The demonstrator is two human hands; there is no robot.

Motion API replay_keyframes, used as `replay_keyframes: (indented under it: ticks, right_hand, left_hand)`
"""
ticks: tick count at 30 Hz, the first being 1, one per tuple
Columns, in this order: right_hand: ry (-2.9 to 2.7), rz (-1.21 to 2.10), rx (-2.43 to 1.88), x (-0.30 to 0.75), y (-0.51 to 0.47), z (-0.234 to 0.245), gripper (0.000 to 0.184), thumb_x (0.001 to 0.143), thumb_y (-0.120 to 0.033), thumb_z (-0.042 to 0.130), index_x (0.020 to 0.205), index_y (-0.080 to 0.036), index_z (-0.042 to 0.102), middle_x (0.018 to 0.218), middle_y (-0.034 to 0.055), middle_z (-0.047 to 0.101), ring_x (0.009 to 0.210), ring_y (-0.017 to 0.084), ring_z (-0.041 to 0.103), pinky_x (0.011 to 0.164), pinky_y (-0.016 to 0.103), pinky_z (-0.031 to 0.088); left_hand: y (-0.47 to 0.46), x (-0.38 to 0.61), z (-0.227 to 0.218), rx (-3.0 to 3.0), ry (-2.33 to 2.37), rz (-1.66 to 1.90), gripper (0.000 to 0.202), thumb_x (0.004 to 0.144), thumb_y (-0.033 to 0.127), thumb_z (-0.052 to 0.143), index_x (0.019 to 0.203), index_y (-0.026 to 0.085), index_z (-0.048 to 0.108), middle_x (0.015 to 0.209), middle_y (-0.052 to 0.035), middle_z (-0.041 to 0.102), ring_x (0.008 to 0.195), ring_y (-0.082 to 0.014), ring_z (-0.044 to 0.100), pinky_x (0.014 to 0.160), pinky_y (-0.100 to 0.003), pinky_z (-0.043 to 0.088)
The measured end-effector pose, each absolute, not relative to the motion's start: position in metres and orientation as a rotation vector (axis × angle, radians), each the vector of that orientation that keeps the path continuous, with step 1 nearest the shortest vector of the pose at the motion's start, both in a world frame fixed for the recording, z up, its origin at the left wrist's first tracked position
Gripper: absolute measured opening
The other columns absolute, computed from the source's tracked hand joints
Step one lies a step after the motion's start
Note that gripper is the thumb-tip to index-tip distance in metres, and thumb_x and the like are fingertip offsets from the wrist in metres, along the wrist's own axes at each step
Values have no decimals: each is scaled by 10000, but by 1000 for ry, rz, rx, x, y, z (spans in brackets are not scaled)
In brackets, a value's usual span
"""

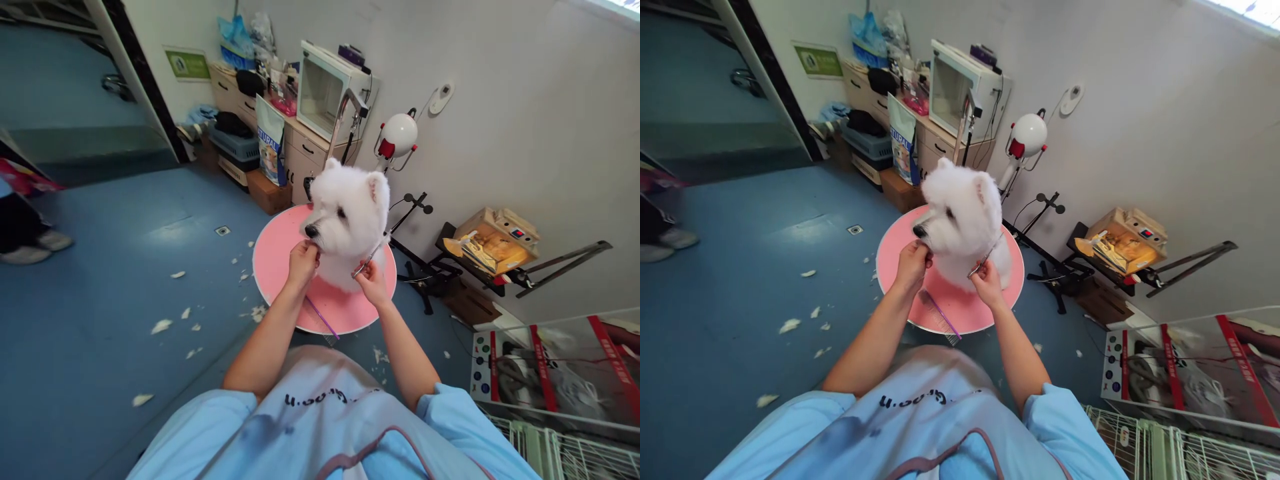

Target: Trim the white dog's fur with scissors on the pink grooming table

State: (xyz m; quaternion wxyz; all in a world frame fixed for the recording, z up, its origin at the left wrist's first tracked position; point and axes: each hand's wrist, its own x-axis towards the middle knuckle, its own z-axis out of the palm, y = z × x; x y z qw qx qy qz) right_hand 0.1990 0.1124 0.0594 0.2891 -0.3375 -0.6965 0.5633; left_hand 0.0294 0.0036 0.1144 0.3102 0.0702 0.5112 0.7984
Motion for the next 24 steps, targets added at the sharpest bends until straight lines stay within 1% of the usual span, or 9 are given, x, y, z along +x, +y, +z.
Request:
replay_keyframes:
  ticks: [4,9,12,14,17,19,24]
  right_hand:
    - [-1844,1527,-853,195,105,54,473,670,-435,776,1020,-266,507,956,17,612,868,188,613,845,373,544]
    - [-1828,1510,-904,189,96,48,449,689,-439,742,1015,-270,484,854,-5,586,784,180,597,814,385,544]
    - [-1806,1491,-856,185,87,44,471,701,-462,735,1046,-277,474,928,13,594,866,191,603,855,391,534]
    - [-1807,1483,-839,182,81,42,467,692,-459,738,1030,-280,471,970,17,584,896,190,594,850,381,532]
    - [-1751,1511,-893,177,70,39,431,690,-442,728,975,-273,452,903,-1,558,834,176,592,818,372,533]
    - [-1701,1523,-914,174,64,37,427,699,-441,724,968,-271,440,868,-6,551,816,175,596,825,378,533]
    - [-1676,1463,-900,169,56,30,475,667,-434,765,987,-272,454,927,6,566,857,179,595,859,383,531]
  left_hand:
    - [3,29,115,193,1337,2112,73,635,126,501,578,169,486,476,40,459,393,-50,345,368,-166,238]
    - [2,27,116,191,1334,2081,113,670,117,518,576,166,478,478,44,455,383,-38,342,373,-162,233]
    - [0,25,116,198,1315,2054,123,692,120,533,593,167,476,481,47,455,380,-36,331,377,-161,227]
    - [-2,24,117,202,1313,2037,126,705,121,533,603,168,475,481,49,457,375,-37,324,377,-165,222]
    - [-5,21,118,221,1317,2005,134,702,109,529,598,170,470,470,53,449,373,-40,321,378,-167,217]
    - [-8,19,119,239,1322,1979,141,699,106,529,589,170,467,464,53,441,377,-42,326,381,-167,222]
    - [-12,15,115,297,1348,1922,147,718,158,588,623,171,477,469,55,442,376,-44,321,386,-169,213]
